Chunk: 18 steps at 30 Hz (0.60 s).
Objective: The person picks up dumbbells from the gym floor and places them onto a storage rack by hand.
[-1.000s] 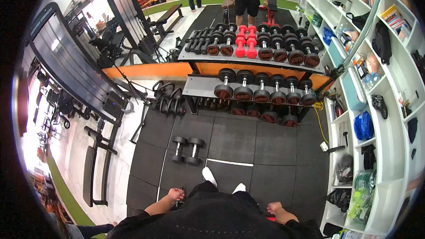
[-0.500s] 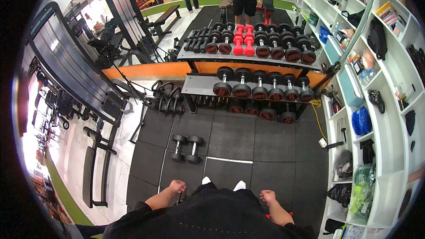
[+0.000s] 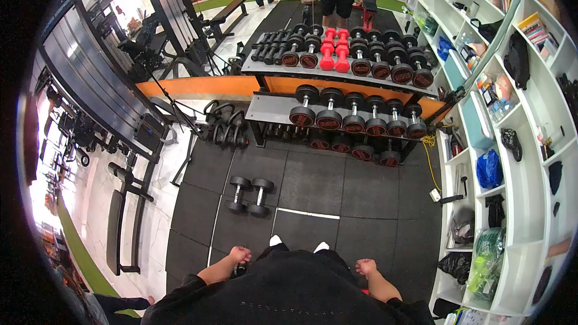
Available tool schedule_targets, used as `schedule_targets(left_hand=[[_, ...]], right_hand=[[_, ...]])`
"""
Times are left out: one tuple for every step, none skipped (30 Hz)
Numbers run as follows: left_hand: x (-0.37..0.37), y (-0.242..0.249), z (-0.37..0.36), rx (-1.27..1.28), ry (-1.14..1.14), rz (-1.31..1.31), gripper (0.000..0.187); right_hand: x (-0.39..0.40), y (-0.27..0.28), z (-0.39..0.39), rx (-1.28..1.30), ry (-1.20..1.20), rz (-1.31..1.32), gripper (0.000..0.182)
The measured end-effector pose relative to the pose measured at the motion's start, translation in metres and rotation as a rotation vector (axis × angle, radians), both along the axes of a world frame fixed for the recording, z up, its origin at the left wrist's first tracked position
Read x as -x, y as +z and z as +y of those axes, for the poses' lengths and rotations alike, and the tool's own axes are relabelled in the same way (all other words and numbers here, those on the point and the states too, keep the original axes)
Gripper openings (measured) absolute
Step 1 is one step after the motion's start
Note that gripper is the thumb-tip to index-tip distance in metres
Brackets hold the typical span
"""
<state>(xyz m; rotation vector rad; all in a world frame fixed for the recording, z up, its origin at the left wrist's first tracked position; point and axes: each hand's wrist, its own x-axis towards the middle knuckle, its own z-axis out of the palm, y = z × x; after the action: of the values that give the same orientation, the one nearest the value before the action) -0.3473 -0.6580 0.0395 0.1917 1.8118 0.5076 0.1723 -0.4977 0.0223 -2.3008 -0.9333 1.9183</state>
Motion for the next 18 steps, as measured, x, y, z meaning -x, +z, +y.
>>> schedule_targets(left_hand=[[0.000, 0.001, -0.010, 0.061, 0.002, 0.014, 0.012], [0.000, -0.002, -0.019, 0.123, 0.004, 0.028, 0.012], [0.001, -0.005, -0.027, 0.127, 0.004, 0.027, 0.012], [0.002, -0.007, -0.031, 0.158, -0.017, 0.020, 0.014], [0.003, -0.009, -0.034, 0.188, -0.038, 0.013, 0.015], [0.003, -0.012, -0.035, 0.190, -0.039, 0.013, 0.015], [0.002, -0.010, -0.034, 0.174, -0.018, 0.024, 0.014], [0.001, -0.009, -0.032, 0.159, 0.002, 0.035, 0.013], [0.001, -0.008, -0.027, 0.162, 0.001, 0.033, 0.013], [0.002, -0.010, -0.021, 0.123, 0.025, 0.016, 0.013], [0.002, -0.007, -0.015, 0.086, 0.050, -0.002, 0.013], [0.002, -0.006, -0.006, 0.065, 0.008, 0.033, 0.013], [0.000, -0.001, 0.004, 0.068, 0.009, 0.032, 0.013], [-0.001, 0.004, 0.012, 0.016, 0.002, 0.035, 0.012], [-0.001, 0.010, 0.020, -0.035, -0.004, 0.039, 0.012], [-0.001, 0.014, 0.027, -0.032, -0.003, 0.038, 0.012], [-0.001, 0.016, 0.032, -0.061, -0.008, 0.038, 0.012], [-0.001, 0.018, 0.037, -0.091, -0.013, 0.038, 0.012]], right_hand=[[-0.001, -0.002, 0.003, -0.009, 0.002, 0.006, 0.016], [-0.001, -0.003, 0.004, -0.018, 0.005, 0.012, 0.016], [-0.001, -0.004, 0.006, -0.014, 0.005, 0.010, 0.016], [0.001, -0.005, 0.009, -0.029, 0.001, 0.025, 0.016], [0.004, -0.005, 0.011, -0.043, -0.004, 0.040, 0.016], [0.006, -0.006, 0.012, -0.041, -0.005, 0.040, 0.016], [0.008, -0.007, 0.014, -0.044, 0.001, 0.060, 0.016], [0.010, -0.008, 0.015, -0.045, 0.008, 0.079, 0.016], [0.012, -0.009, 0.016, -0.042, 0.006, 0.077, 0.016], [0.014, -0.010, 0.017, -0.037, 0.016, 0.075, 0.017], [0.016, -0.010, 0.017, -0.031, 0.025, 0.072, 0.017], [0.017, -0.009, 0.017, -0.028, 0.026, 0.070, 0.017], [0.019, -0.008, 0.017, -0.034, 0.038, 0.069, 0.017], [0.019, -0.008, 0.017, -0.039, 0.052, 0.068, 0.017], [0.019, -0.009, 0.016, -0.035, 0.053, 0.067, 0.017], [0.018, -0.010, 0.016, -0.032, 0.047, 0.072, 0.017], [0.017, -0.011, 0.015, -0.029, 0.041, 0.075, 0.017], [0.015, -0.013, 0.014, -0.026, 0.041, 0.074, 0.017]])
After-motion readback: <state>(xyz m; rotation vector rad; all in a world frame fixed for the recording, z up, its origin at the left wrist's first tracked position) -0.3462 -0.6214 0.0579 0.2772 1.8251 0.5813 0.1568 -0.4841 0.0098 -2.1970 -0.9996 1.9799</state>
